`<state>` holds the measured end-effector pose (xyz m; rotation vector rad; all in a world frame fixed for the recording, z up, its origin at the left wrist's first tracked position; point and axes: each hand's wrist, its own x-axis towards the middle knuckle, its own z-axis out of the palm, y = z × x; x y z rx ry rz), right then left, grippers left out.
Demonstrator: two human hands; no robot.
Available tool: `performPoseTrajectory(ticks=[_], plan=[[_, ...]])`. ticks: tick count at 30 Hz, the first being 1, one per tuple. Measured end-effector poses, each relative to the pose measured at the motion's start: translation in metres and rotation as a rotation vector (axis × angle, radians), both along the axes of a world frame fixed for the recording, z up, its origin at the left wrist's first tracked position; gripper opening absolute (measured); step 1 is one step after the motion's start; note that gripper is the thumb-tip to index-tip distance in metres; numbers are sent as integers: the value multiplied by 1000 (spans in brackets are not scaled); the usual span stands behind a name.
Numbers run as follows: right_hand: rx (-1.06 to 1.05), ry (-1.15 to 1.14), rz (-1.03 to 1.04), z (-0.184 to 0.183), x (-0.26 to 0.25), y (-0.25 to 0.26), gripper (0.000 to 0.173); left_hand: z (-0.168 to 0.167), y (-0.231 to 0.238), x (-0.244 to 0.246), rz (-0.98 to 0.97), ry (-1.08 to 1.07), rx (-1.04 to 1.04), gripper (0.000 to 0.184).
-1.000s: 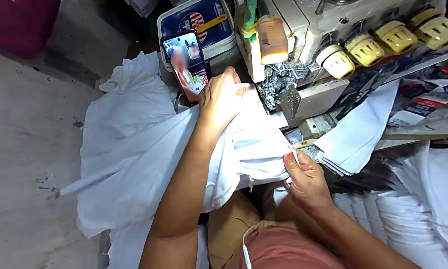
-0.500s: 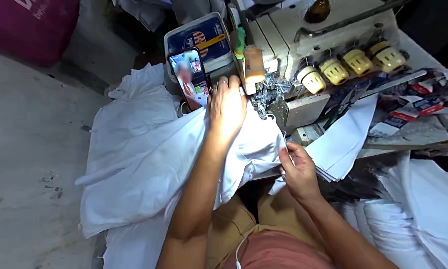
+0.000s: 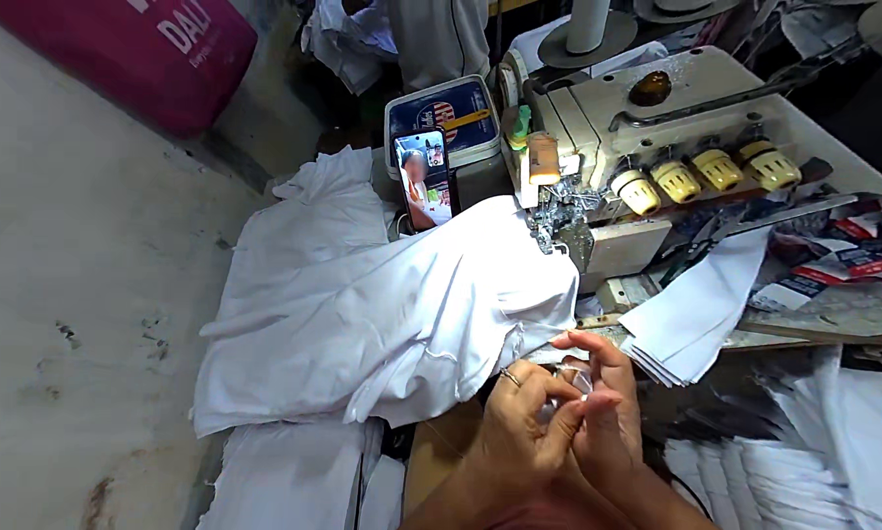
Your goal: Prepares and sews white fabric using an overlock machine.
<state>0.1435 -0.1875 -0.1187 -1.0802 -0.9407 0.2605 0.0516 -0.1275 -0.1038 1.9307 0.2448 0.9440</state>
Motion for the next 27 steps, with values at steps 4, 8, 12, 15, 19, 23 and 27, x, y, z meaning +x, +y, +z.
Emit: performPoseTrajectory(ticks=[4,8,12,15,19,23,27], plan=[[3,-30,4,1,-1,2,47,-4,4,-5,-16,-29,82,19],[-2,48,56,0,-3,3,48,-6,10,-7,47,-19,184,18],[-63,-49,55,-5,0,1,29,6,20,-15,86,-8,132,22],[-65,-54,-4,-7,-2,0,15,9,28,-22,104,10,135,23],[-74,-94,9,-4,0,0,19,6,35,-28,64,28,55,23],[-83,-112,22,-2,-1,-1,18,3,36,-32,-47,-3,-88,43],[-71,-38,-13,-1,-8,1,12,-2,32,-28,55,-54,-105,18]])
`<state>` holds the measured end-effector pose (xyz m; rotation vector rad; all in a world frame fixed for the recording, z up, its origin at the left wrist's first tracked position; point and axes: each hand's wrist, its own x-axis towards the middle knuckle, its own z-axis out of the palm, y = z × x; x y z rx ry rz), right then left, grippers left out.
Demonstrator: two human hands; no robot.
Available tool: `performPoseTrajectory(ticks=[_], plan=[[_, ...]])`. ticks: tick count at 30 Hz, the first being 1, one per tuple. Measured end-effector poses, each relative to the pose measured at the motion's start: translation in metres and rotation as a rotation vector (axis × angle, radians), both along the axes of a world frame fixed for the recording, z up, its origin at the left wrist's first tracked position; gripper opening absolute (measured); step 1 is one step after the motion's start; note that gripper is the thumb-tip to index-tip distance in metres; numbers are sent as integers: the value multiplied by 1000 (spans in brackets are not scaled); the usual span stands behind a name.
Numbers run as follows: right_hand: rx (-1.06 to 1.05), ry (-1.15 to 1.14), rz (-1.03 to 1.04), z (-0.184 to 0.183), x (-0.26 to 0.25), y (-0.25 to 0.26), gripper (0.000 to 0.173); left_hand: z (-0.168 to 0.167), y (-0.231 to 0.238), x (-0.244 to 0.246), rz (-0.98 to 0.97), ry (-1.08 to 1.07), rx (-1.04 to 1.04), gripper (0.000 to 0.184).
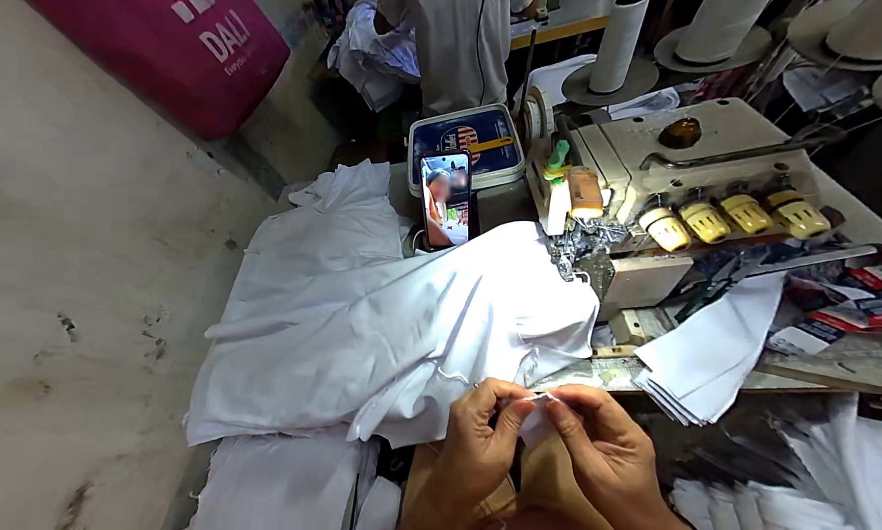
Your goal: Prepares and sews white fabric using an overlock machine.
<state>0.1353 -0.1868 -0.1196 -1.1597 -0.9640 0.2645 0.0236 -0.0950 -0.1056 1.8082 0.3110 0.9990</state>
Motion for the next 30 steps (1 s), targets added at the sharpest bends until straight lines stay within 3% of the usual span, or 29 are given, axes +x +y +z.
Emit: performPoseTrajectory(ticks=[4,9,15,18,20,23,27,30], plan=[[14,-57,-36,-5,4,3,8,-2,3,-3,-26,-17,-30,14],[38,-35,38,2,2,2,10,1,4,-5,-193,-134,-257,6],[51,-127,53,3,10,3,7,2,7,-4,-160,-97,-97,13],[44,-118,59,4,12,4,7,2,8,-3,-193,-113,-148,11],[49,-96,79,4,12,3,9,0,10,-4,-291,-159,-271,13],[80,-39,177,8,12,1,10,-2,12,-5,-559,-240,-562,31],[82,22,284,12,3,-2,7,-5,8,-1,-630,-245,-559,17],[81,91,339,9,-2,-1,7,-10,9,-2,-710,-269,-602,17]])
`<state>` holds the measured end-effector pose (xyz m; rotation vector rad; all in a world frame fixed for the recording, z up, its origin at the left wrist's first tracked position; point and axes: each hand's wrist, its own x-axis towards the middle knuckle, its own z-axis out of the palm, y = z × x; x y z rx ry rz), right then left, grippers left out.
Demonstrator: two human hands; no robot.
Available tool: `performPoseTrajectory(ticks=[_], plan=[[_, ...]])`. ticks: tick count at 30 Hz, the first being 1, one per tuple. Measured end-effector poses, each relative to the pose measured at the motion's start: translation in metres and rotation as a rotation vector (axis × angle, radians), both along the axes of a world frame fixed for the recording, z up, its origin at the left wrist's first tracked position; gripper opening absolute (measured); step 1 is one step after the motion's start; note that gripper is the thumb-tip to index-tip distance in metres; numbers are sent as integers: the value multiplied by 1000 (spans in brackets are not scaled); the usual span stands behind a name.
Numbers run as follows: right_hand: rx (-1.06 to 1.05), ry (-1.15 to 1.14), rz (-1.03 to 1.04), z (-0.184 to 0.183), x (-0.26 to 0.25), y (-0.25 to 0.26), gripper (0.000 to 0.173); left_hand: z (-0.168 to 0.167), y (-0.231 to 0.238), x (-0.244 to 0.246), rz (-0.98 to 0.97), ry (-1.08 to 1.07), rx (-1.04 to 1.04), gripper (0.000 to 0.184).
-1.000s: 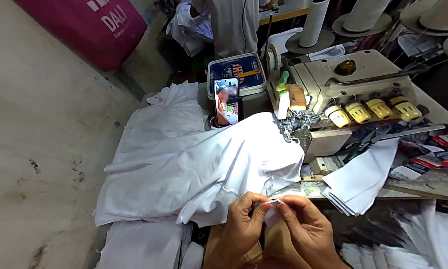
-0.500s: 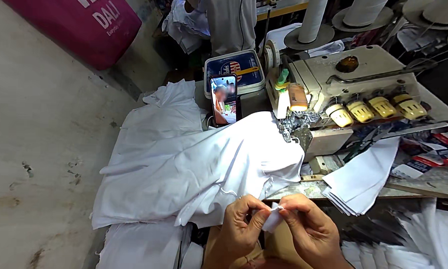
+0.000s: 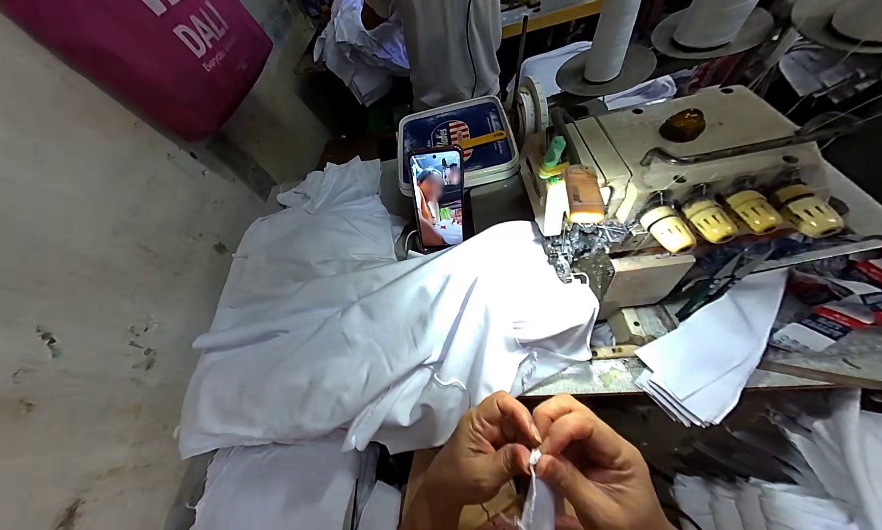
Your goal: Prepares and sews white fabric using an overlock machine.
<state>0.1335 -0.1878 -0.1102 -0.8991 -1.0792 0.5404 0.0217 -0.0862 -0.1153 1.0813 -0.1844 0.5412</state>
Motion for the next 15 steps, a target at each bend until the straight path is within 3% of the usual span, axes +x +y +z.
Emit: performPoseTrajectory(ticks=[6,9,11,13,15], plan=[[-9,16,30,-8,-3,2,10,-1,3,-6,1,21,33,11],[-30,-187,-150,-11,-2,3,15,-3,5,-5,145,28,151,13],[-3,-288,-239,-13,2,4,15,-3,11,-4,264,55,339,22],[43,-186,-188,-8,2,4,8,-1,18,-7,311,83,402,23],[-40,-40,-129,3,1,-3,6,8,20,-13,298,123,382,16]])
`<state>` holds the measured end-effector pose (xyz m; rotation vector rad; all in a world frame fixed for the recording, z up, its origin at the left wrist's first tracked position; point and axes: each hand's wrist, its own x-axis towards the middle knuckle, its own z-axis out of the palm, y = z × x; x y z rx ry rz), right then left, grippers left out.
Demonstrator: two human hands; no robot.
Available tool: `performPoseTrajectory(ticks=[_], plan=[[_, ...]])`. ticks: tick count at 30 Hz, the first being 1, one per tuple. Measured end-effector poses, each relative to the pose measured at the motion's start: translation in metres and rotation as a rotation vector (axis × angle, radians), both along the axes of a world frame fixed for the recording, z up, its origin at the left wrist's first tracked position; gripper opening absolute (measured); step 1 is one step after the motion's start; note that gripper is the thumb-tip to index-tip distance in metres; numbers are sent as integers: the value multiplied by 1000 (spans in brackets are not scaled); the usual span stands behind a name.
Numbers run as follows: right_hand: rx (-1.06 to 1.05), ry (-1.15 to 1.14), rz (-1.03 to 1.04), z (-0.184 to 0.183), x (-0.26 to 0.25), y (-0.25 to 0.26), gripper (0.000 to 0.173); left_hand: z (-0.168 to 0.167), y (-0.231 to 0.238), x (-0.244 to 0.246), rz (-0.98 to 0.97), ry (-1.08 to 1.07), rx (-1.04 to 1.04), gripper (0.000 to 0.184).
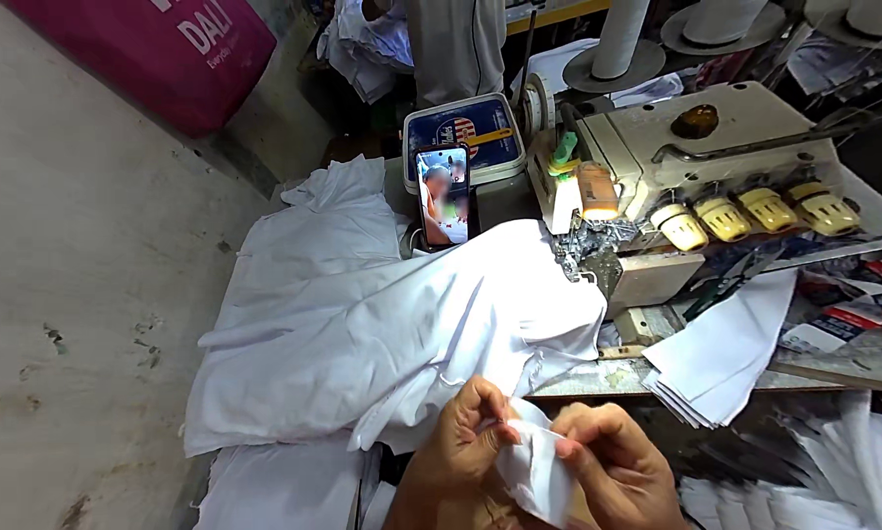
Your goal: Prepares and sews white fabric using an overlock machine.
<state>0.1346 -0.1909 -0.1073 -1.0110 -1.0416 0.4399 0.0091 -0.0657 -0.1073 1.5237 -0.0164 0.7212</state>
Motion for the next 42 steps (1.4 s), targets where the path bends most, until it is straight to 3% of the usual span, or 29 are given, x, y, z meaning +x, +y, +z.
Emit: performPoseTrajectory(ticks=[2,4,6,8,10,12,14,17,21,24,27,29,33,36,39,42], plan=[[-185,63,83,10,5,-11,13,11,5,-5,-18,47,9,17],[-345,1,250,17,16,-17,14,18,10,-6,3,111,156,23],[-427,-104,357,20,22,-16,21,19,10,-1,169,171,394,22],[-436,-31,285,19,18,-18,16,12,3,4,400,243,490,21],[-421,131,178,20,14,-19,12,9,-8,2,419,228,288,22],[-389,256,112,22,13,-15,21,10,-18,-4,262,156,80,27],[-371,335,90,20,13,-10,25,4,-27,-3,187,98,85,34],[-376,348,76,15,12,-7,22,-9,-22,1,271,35,358,20],[-423,205,67,13,18,-11,13,1,2,-7,294,57,744,20],[-431,237,88,13,23,-12,14,6,5,-7,328,77,937,13],[-412,278,117,17,27,-4,13,7,6,-1,368,43,865,13],[-438,148,121,21,29,-3,12,12,9,-1,349,57,808,16],[-497,-121,176,23,40,-6,21,30,17,-2,190,233,865,24],[-472,-174,352,26,50,-10,30,40,21,2,23,335,852,26],[-409,-196,502,32,57,-15,39,41,27,9,-163,351,707,31],[-387,-220,556,39,60,-20,30,34,26,20,-388,277,399,34]])
